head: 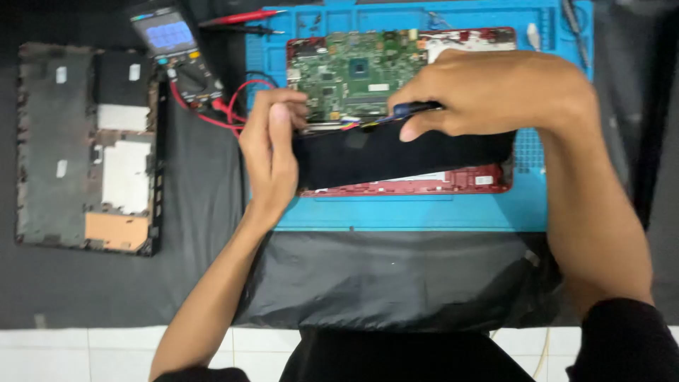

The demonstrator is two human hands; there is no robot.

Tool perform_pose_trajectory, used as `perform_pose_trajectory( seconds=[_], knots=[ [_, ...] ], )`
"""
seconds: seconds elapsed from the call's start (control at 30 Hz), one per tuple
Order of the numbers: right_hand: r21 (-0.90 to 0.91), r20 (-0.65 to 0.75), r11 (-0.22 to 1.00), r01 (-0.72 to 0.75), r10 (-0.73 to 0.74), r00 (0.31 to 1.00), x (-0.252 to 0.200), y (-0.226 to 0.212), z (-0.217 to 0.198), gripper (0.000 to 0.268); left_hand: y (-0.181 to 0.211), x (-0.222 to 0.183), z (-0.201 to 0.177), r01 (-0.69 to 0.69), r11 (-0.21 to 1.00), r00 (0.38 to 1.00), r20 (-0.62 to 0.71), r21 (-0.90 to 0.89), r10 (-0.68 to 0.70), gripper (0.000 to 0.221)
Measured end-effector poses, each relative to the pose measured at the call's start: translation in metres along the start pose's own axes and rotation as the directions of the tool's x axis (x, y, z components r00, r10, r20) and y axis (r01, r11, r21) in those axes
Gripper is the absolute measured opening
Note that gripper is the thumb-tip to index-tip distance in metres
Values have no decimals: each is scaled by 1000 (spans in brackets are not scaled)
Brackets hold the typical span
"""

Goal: The person removes the battery from a disassembled laptop and places it aside. They then use a screwdriver to remove screws from the motherboard and lift it out of the chassis. Finally, they use a multimeter to test the motherboard's electrical connections.

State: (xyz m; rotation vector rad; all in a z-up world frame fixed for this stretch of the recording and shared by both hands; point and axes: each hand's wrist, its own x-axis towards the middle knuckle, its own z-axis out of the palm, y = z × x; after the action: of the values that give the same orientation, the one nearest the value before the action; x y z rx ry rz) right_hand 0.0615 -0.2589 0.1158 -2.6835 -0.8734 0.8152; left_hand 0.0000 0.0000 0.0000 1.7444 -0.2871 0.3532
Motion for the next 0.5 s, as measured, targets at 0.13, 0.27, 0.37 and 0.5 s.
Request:
perform_pose_trajectory(
  seconds=[0.13, 0.27, 0.37, 0.5],
  knots=[
    [-48, 15, 998, -35, 36, 999, 9, 10, 5, 55, 0, 3, -2, 67, 995, 998, 22, -72, -66, 34],
    [-92, -56, 996, -10, 5, 998, 8, 18, 3, 58, 6, 4, -6, 16, 1000, 999, 29, 25, -16, 35],
    [-167, 9, 979, -114, 118, 993, 1, 8, -11, 57, 6, 4, -8, -111, 975, 994, 45, 192, 104, 34],
    [-208, 41, 950, -234, 248, 968, -7, 10, -18, 54, 1, 6, -8, -63, 982, 998, 42, 176, 56, 39]
  ],
)
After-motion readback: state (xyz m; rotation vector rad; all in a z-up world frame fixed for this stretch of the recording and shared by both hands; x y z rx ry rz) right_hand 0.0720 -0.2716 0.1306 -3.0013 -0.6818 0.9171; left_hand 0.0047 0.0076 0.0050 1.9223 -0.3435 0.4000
